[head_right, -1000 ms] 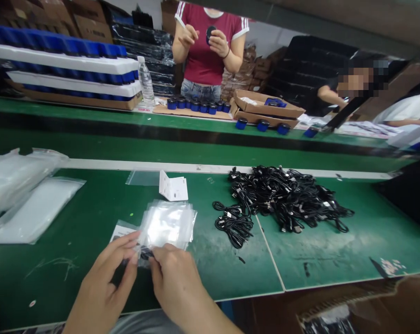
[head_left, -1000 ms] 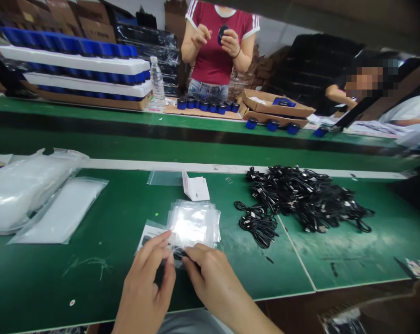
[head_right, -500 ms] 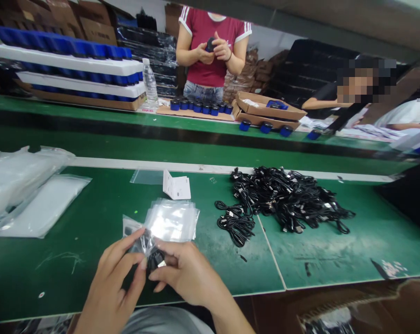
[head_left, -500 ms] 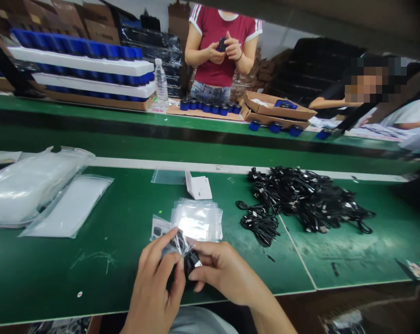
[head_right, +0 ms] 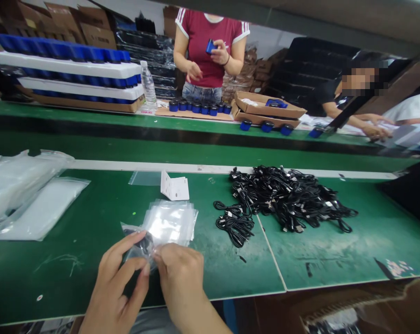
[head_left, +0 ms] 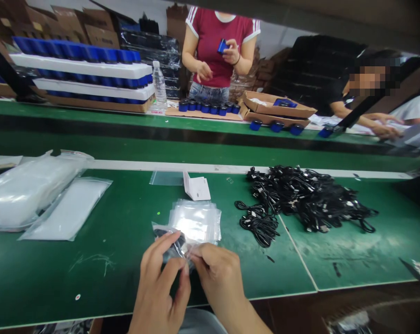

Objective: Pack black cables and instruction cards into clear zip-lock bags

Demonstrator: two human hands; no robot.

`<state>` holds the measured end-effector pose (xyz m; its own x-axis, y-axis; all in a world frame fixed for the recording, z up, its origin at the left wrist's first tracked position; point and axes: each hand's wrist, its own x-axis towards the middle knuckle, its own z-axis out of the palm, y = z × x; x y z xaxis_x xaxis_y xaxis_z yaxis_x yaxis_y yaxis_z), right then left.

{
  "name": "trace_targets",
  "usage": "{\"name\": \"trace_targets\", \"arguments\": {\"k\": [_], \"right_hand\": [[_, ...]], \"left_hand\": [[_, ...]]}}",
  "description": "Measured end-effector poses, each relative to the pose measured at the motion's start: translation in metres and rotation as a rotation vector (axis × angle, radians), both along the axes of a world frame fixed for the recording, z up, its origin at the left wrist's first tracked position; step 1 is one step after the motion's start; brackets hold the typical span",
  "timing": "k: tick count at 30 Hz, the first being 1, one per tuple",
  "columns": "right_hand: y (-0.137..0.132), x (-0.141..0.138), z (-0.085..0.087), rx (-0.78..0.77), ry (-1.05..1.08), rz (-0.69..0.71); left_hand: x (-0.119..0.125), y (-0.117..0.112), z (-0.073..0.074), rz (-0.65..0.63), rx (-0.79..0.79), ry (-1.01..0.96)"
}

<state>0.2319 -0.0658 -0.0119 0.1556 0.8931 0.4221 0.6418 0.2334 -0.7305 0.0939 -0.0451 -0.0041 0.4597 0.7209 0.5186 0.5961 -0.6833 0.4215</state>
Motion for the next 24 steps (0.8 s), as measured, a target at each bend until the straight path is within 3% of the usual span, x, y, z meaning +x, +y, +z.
{"name": "trace_targets", "arguments": {"k": [2, 4, 7, 9, 15, 19, 24], "right_hand": [[0.002, -0.003, -0.004, 0.021, 0.035, -0.189], [0.004, -0.001, -0.002, -0.115, 0.195, -0.229], [0.009, 0.008, 0.007, -0.409, 0.478, 0.077], [0.011, 0.014, 0.014, -0.483, 0.537, 0.222], [0.014, 0.020, 0.029, -0.493, 0.597, 0.286], [0.011, 0.021, 0.028, -0.477, 0.768, 0.235], [0.005, 0.023, 0.026, -0.437, 0.551, 0.183]], "left_hand": [[0.003, -0.004, 0.001, -0.001, -0.021, -0.016], [0.004, -0.007, 0.000, 0.008, -0.057, -0.050], [-0.001, -0.003, -0.002, -0.014, -0.132, -0.060], [-0.007, 0.005, 0.001, -0.074, -0.222, -0.030], [-0.014, 0.028, 0.028, -0.053, -0.791, -0.030], [-0.006, 0.025, 0.033, 0.092, -0.849, -0.185], [-0.004, 0.023, 0.027, 0.080, -0.937, -0.427]]}}
